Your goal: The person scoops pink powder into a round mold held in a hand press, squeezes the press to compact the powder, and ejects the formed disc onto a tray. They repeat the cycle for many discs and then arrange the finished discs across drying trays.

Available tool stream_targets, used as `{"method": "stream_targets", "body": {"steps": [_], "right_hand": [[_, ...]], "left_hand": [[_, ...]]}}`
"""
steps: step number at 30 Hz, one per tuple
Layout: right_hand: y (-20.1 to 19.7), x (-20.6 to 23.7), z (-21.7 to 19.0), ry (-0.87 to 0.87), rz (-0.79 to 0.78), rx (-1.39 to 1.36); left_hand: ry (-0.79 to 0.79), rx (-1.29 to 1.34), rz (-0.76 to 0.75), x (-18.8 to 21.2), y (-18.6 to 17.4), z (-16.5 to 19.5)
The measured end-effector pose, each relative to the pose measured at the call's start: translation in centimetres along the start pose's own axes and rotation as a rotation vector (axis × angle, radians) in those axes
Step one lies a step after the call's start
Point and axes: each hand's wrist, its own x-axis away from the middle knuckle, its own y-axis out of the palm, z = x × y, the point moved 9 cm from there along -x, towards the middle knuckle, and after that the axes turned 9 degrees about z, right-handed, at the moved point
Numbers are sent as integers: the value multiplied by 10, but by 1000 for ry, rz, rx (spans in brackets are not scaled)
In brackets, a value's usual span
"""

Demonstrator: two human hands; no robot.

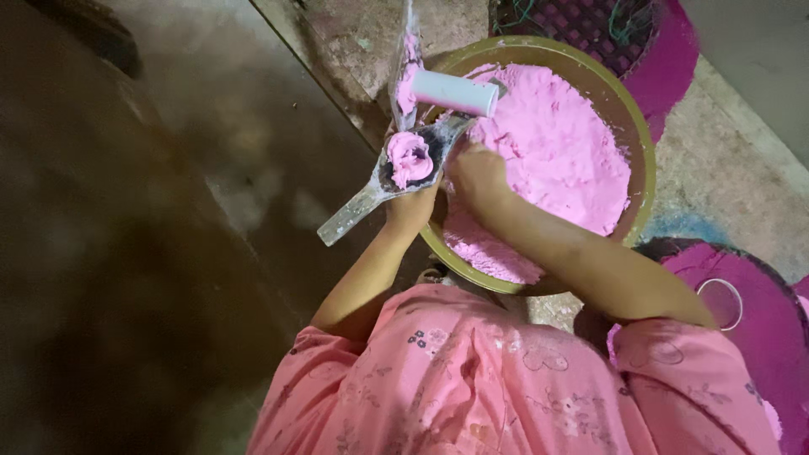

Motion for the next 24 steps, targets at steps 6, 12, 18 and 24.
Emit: {"method": "stream_targets", "body": {"steps": [6,12,18,24], "right_hand": [[36,38,-29,-6,-203,-220],[-4,80,12,-205,-438,-779],[-115,146,141,243,-464,-1062],[-209,129,134,-45,-237,-521]], "left_hand": [[153,0,12,3,-2,4],[202,-106,0,-23,-20,15],[383,-217,-87,-53,-45,87],[297,-441,-611,-9,-2,117]]}}
